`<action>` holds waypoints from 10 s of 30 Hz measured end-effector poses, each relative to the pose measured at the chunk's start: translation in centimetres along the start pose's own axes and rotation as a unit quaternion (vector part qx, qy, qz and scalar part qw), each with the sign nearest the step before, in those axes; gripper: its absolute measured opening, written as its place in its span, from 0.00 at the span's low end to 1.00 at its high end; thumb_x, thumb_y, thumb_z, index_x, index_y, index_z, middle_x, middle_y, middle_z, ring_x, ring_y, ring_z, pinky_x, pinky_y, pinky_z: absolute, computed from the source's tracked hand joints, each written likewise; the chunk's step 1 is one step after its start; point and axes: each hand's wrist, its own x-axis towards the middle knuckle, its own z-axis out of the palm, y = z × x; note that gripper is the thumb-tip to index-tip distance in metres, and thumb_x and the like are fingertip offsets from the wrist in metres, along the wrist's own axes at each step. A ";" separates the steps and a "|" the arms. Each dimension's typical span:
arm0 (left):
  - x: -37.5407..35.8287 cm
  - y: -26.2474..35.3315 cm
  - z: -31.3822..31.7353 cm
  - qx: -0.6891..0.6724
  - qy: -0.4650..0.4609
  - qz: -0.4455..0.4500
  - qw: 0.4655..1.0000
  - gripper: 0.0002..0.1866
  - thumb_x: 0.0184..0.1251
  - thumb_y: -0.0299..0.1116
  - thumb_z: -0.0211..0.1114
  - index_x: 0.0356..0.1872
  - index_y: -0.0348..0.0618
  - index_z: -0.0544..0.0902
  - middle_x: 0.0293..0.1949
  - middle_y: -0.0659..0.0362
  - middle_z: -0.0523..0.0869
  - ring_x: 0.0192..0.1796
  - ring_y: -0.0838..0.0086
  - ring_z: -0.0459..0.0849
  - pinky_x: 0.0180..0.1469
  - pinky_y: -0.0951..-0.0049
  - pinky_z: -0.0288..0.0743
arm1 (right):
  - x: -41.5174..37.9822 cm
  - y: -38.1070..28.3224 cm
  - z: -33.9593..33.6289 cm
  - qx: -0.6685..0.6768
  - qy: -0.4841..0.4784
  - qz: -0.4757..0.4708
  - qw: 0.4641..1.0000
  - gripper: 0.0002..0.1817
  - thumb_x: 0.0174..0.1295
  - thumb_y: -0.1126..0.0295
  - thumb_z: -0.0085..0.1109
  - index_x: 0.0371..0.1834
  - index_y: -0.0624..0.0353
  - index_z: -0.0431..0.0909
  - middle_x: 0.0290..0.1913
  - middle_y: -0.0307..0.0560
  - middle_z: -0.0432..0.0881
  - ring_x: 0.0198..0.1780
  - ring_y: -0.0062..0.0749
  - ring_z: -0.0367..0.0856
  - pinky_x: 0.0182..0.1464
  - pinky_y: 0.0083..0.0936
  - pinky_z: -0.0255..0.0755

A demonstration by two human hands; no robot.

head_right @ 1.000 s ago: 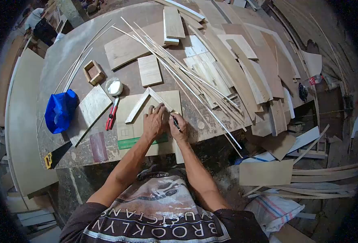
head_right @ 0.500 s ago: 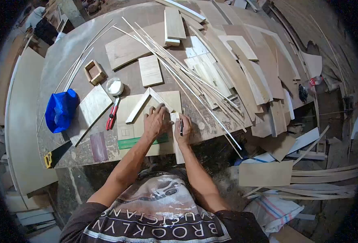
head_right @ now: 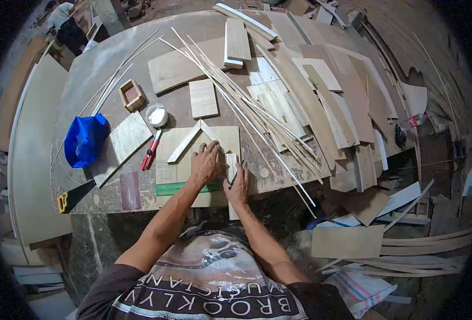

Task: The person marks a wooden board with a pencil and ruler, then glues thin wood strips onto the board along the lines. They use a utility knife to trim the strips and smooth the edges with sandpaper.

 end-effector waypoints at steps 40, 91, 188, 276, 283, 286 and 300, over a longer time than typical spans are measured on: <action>-0.3 0.9 -0.8 -0.055 -0.027 -0.036 0.998 0.39 0.51 0.48 0.79 0.65 0.51 0.74 0.74 0.63 0.72 0.66 0.53 0.76 0.58 0.42 0.76 | 0.2 0.6 -1.3 0.001 -0.079 0.006 0.997 0.42 0.46 0.76 0.72 0.69 0.64 0.68 0.59 0.62 0.73 0.60 0.60 0.75 0.62 0.47 0.71; -0.5 0.5 -0.7 -0.056 -0.011 -0.025 0.998 0.38 0.53 0.50 0.78 0.65 0.51 0.74 0.73 0.64 0.72 0.67 0.55 0.75 0.56 0.41 0.78 | 0.2 0.5 -0.3 -0.019 -0.036 -0.006 0.999 0.40 0.46 0.75 0.74 0.67 0.66 0.71 0.58 0.62 0.75 0.60 0.60 0.76 0.62 0.46 0.72; 0.2 0.0 0.1 0.001 -0.008 0.000 1.000 0.39 0.55 0.49 0.78 0.67 0.49 0.74 0.72 0.60 0.73 0.70 0.55 0.73 0.57 0.42 0.75 | -1.3 -1.3 -2.4 -0.006 -0.082 0.011 0.997 0.36 0.50 0.74 0.71 0.65 0.63 0.66 0.58 0.64 0.71 0.59 0.61 0.71 0.64 0.50 0.65; -12.7 -22.7 -6.5 -0.163 0.134 0.036 0.977 0.10 0.71 0.27 0.61 0.51 0.37 0.80 0.45 0.43 0.83 0.50 0.44 0.81 0.54 0.51 0.75 | 3.4 -5.8 5.1 0.020 -0.180 -0.171 0.969 0.21 0.59 0.83 0.61 0.57 0.61 0.79 0.50 0.58 0.84 0.56 0.56 0.80 0.61 0.44 0.73; -13.0 -14.7 -4.9 -0.188 0.031 0.092 0.977 0.15 0.65 0.24 0.66 0.52 0.36 0.79 0.48 0.47 0.85 0.52 0.46 0.82 0.54 0.51 0.76 | 0.5 -9.1 -1.4 -0.133 -0.195 -0.194 0.952 0.15 0.62 0.76 0.54 0.51 0.55 0.80 0.44 0.47 0.85 0.55 0.44 0.82 0.61 0.45 0.67; -11.7 -11.2 -3.9 -0.238 0.021 0.104 0.965 0.16 0.66 0.26 0.67 0.53 0.36 0.79 0.51 0.46 0.86 0.55 0.46 0.81 0.55 0.51 0.76 | 0.5 -6.2 -3.3 -0.131 -0.170 -0.157 0.964 0.15 0.62 0.76 0.53 0.52 0.56 0.82 0.44 0.50 0.84 0.56 0.48 0.81 0.61 0.46 0.66; -9.1 -12.5 -3.9 -0.161 0.138 0.006 0.977 0.14 0.68 0.26 0.66 0.53 0.39 0.83 0.58 0.46 0.83 0.60 0.48 0.79 0.64 0.55 0.74 | 6.4 1.2 -5.5 -0.153 -0.132 -0.101 0.974 0.20 0.65 0.78 0.46 0.55 0.57 0.84 0.50 0.53 0.84 0.57 0.51 0.80 0.63 0.46 0.66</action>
